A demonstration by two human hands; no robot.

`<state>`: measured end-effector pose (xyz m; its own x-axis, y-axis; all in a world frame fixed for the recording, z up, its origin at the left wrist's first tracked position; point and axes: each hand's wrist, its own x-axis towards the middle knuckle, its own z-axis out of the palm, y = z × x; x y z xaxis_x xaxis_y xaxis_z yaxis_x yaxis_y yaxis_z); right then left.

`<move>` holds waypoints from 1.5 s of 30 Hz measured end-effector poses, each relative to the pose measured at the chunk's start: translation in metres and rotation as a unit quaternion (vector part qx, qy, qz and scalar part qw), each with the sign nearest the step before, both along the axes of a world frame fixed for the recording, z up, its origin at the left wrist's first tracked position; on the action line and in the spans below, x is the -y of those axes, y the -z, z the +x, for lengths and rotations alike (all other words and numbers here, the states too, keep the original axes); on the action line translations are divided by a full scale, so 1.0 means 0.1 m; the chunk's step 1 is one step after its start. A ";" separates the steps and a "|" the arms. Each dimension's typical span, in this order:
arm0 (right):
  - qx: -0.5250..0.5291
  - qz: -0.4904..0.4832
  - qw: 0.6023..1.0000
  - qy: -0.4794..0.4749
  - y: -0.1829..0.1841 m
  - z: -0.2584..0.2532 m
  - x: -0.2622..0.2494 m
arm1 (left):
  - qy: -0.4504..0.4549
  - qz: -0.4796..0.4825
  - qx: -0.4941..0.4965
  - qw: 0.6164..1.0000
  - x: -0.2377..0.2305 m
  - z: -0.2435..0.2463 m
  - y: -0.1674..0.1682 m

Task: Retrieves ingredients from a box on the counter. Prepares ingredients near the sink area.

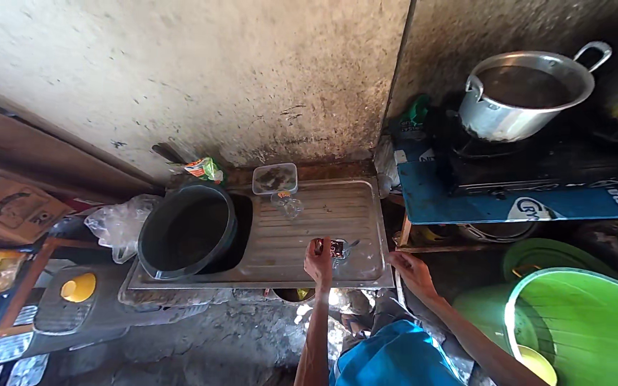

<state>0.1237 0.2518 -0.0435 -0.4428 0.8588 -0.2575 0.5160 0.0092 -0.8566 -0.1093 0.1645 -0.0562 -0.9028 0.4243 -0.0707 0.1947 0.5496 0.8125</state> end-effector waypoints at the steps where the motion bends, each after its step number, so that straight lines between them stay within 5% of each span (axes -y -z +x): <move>1: -0.002 -0.003 1.000 0.003 0.01 0.03 0.01 | 0.019 -0.017 -0.013 1.000 -0.01 0.01 -0.02; 16: 0.012 -0.021 0.999 0.043 0.09 0.44 0.07 | 0.177 -0.073 -0.230 0.954 -0.21 0.03 0.07; 29: 0.019 -0.021 0.998 0.049 0.13 0.54 0.05 | 0.240 -0.031 -0.377 0.894 -0.28 -0.01 0.25; 42: 0.028 -0.031 0.999 0.025 0.12 0.50 -0.01 | 0.331 -0.155 -0.117 0.923 -0.07 -0.09 -0.24; 45: 0.032 -0.028 0.999 0.023 0.11 0.49 -0.01 | 0.331 -0.120 -0.135 0.926 -0.06 -0.10 -0.18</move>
<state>0.1726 0.2528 -0.0549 -0.3842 0.8618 -0.3312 0.5678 -0.0623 -0.8208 -0.1197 0.1702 -0.0385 -0.4483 0.8928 -0.0447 0.7319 0.3953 0.5551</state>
